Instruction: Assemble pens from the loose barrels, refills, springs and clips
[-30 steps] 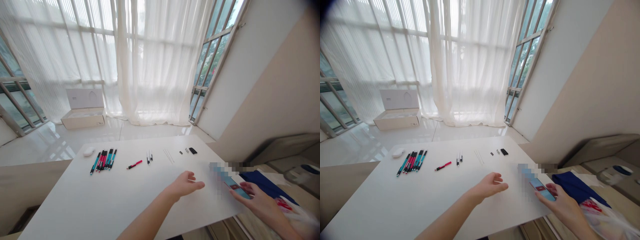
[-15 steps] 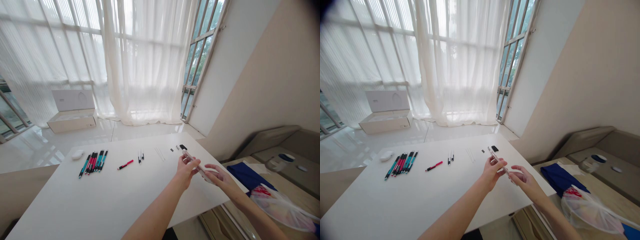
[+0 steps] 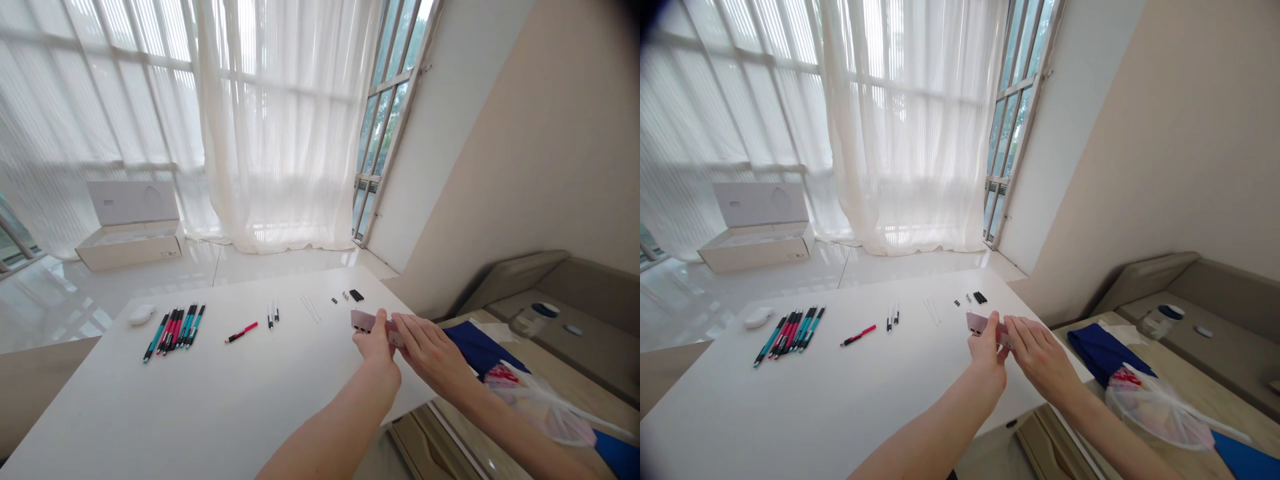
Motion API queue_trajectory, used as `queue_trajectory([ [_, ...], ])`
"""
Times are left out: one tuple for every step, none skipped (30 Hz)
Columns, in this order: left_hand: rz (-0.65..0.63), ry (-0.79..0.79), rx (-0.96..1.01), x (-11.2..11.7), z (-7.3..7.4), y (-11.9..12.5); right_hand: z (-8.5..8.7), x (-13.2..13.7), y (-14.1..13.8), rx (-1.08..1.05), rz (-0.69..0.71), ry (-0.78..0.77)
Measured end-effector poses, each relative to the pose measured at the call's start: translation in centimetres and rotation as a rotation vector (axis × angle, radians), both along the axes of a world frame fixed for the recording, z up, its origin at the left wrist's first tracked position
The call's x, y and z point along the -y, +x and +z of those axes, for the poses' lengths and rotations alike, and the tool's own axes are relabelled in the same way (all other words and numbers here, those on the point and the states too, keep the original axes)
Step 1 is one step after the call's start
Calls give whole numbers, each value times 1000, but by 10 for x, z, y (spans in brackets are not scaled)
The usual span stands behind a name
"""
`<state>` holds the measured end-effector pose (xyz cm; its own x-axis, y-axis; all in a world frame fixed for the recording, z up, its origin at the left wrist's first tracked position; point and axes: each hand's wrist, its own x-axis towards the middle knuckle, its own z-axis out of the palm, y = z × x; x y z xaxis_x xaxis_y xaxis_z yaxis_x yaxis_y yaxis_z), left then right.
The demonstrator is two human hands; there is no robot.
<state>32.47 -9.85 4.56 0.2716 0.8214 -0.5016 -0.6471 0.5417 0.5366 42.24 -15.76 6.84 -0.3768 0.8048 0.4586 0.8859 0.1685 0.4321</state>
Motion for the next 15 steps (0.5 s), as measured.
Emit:
queue_trajectory([
  [26, -38, -2, 1, 2, 0, 0, -1, 2, 31, 9, -6],
  [53, -75, 3, 2, 5, 0, 1, -2, 5, 58, 18, -13],
  [68, -104, 9, 3, 8, 0, 1, -3, 7, 74, 26, -20],
  [66, -110, 20, 5, 10, 0, 1, -3, 8, 75, 28, -26],
  [52, -104, 32, 6, 11, 0, -1, -3, 11, 59, 23, -28],
  [28, -88, 40, 8, 11, -1, -3, -3, 13, 26, 7, -29],
  [-2, -66, 42, 10, 11, -3, -6, -2, 17, -21, -23, -30],
  [-39, -45, 36, 13, 10, -6, -11, -1, 21, -81, -70, -29],
  [-76, -28, 23, 14, 8, -11, -17, 1, 26, -151, -133, -31],
  [-109, -22, 5, 16, 6, -18, -24, 4, 31, -229, -212, -36],
  [-144, -24, -15, 16, 5, -27, -31, 6, 37, -311, -302, -48],
  [-174, -15, -27, 15, 3, -38, -39, 9, 43, -393, -397, -67],
  [-201, 10, -31, 13, 3, -52, -47, 12, 50, -473, -488, -95],
  [-213, 43, -35, 9, 3, -68, -55, 14, 56, -545, -568, -133],
  [-223, 88, -36, 5, 3, -85, -61, 16, 62, -606, -638, -173],
])
